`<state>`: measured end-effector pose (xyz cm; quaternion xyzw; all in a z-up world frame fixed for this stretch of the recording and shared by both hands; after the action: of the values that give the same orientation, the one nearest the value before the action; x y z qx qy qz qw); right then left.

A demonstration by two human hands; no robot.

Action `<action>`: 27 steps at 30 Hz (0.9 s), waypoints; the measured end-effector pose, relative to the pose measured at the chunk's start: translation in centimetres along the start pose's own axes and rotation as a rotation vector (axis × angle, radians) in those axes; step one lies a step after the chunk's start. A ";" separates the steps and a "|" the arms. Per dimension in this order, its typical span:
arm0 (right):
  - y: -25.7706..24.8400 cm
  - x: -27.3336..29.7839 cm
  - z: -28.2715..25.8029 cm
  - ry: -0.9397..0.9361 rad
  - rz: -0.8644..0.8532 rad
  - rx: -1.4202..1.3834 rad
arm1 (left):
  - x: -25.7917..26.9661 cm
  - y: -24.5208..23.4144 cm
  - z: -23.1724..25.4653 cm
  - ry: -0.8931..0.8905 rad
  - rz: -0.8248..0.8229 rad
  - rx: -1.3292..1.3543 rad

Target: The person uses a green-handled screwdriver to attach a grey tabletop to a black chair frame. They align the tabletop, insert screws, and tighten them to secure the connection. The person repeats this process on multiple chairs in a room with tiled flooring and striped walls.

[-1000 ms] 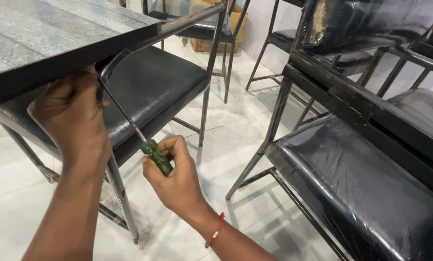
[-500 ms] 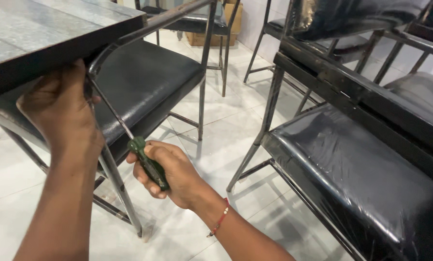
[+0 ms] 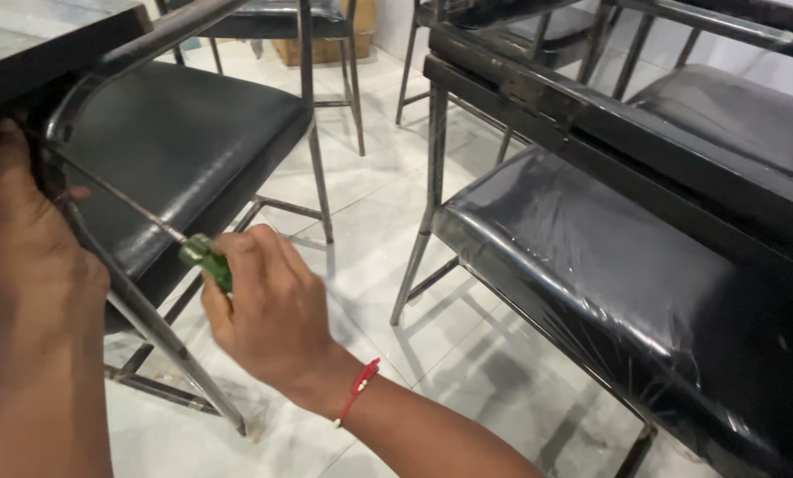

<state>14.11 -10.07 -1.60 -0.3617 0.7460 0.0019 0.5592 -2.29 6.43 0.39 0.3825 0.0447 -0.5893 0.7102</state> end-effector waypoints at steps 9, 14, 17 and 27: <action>5.6 2.6 -1.1 0.652 -0.819 -1.505 | 1.2 -0.1 0.3 -0.045 -0.057 0.035; 6.5 3.1 -1.2 0.584 -0.603 -1.084 | 1.3 -0.5 0.8 0.006 -0.033 0.038; 6.0 2.7 -1.6 0.464 -0.482 -0.703 | 1.1 -1.0 0.4 0.005 -0.029 0.071; 7.5 2.0 -0.9 0.580 -0.475 -0.651 | 2.5 0.1 3.0 0.291 -0.177 -0.173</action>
<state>9.10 -5.95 -5.93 -0.6630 0.7286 0.0065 0.1716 -2.58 2.60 1.26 0.3958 0.2310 -0.5818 0.6719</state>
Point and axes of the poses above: each hand's wrist, its own x-axis away from the middle knuckle, its own y-axis out of the palm, z = x × y, the point moved 5 cm from there along -x, towards the middle knuckle, and after that the axes turned 9 degrees about x, right-handed, at the moved point
